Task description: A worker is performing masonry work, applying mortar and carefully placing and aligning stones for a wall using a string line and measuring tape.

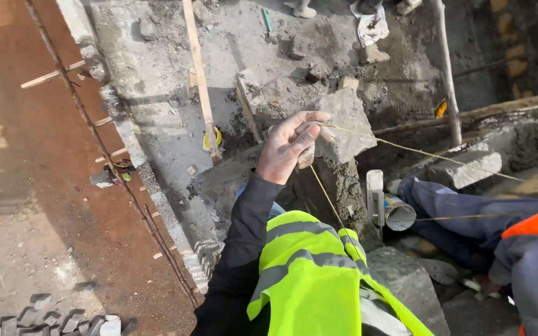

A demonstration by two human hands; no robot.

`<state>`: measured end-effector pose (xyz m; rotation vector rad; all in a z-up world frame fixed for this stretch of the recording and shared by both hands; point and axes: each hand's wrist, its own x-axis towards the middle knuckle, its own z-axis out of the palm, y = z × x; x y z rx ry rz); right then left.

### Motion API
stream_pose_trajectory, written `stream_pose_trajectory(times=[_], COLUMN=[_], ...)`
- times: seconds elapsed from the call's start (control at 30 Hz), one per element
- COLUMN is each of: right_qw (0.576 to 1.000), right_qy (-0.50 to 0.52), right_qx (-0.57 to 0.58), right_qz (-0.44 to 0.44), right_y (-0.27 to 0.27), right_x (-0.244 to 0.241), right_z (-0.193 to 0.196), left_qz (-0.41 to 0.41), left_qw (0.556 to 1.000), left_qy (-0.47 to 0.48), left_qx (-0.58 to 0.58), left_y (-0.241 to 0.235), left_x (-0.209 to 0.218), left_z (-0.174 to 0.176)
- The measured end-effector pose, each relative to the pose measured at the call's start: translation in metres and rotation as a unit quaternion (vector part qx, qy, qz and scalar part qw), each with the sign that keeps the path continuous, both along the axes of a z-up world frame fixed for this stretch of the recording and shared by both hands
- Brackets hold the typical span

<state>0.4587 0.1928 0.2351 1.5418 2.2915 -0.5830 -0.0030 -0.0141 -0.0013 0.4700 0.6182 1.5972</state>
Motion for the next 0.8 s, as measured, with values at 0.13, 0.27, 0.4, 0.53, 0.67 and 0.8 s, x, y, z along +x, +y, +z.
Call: stream_pose_trajectory(times=[0.13,0.27,0.4,0.53,0.67,0.8], right_qw=[0.994,0.989,0.984,0.872,0.850,0.836], right_qy=[-0.105,-0.143,-0.141,0.216,0.330,0.390], right_qx=[0.023,-0.040,-0.080,-0.266,-0.209,-0.158], right_qz=[-0.034,0.000,-0.073,-0.348,-0.354,-0.353], right_y=[-0.020,-0.056,-0.085,-0.121,-0.126,-0.122], right_x=[0.039,0.110,0.154,0.073,0.032,0.060], right_z=[-0.057,-0.200,-0.264,-0.194,-0.117,-0.083], left_qz=[0.036,0.002,-0.010,-0.046,-0.050,-0.078], left_qw=[0.998,0.998,0.994,0.990,0.988,0.988], left_qy=[0.033,0.007,0.052,0.061,0.060,0.067], left_qx=[-0.047,-0.069,-0.098,-0.119,-0.134,-0.116], left_y=[-0.025,-0.052,-0.061,-0.056,-0.031,-0.023], left_x=[-0.028,-0.038,-0.058,-0.071,-0.067,-0.070], left_z=[0.014,0.005,-0.003,-0.006,-0.004,-0.032])
